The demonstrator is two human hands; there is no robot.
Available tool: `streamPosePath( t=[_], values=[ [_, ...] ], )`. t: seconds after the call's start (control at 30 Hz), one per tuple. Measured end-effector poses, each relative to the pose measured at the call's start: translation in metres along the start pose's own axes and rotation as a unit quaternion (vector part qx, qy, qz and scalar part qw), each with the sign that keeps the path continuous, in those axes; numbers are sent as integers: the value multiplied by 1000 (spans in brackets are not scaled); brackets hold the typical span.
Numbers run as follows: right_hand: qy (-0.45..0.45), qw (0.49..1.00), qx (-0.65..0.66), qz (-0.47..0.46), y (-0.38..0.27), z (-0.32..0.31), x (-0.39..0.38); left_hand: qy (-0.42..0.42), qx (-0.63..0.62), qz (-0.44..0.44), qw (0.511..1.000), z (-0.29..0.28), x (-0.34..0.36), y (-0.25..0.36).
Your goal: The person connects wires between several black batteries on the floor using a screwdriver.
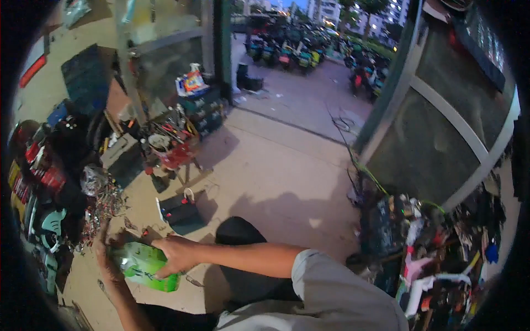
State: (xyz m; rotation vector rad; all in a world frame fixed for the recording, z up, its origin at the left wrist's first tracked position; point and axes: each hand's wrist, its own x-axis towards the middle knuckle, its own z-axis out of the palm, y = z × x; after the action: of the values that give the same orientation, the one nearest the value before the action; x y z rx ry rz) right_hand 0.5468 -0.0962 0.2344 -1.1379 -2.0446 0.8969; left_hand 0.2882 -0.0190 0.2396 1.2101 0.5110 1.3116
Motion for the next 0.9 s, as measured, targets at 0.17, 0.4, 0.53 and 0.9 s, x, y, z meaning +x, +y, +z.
streamPosePath(
  t=[0.17,0.4,0.53,0.9],
  values=[
    [163,949,262,-69,-3,-31,-35,-24,186,-74,979,-64,-2,-28],
    [562,816,134,5,38,-144,-171,-26,430,-281,857,-189,-48,-123],
    [692,687,-13,223,100,-178,-291,122,468,-234,844,-209,-39,-158],
    [823,194,-335,416,70,-130,-659,5,506,-231,831,-207,-31,-140]
  ],
)
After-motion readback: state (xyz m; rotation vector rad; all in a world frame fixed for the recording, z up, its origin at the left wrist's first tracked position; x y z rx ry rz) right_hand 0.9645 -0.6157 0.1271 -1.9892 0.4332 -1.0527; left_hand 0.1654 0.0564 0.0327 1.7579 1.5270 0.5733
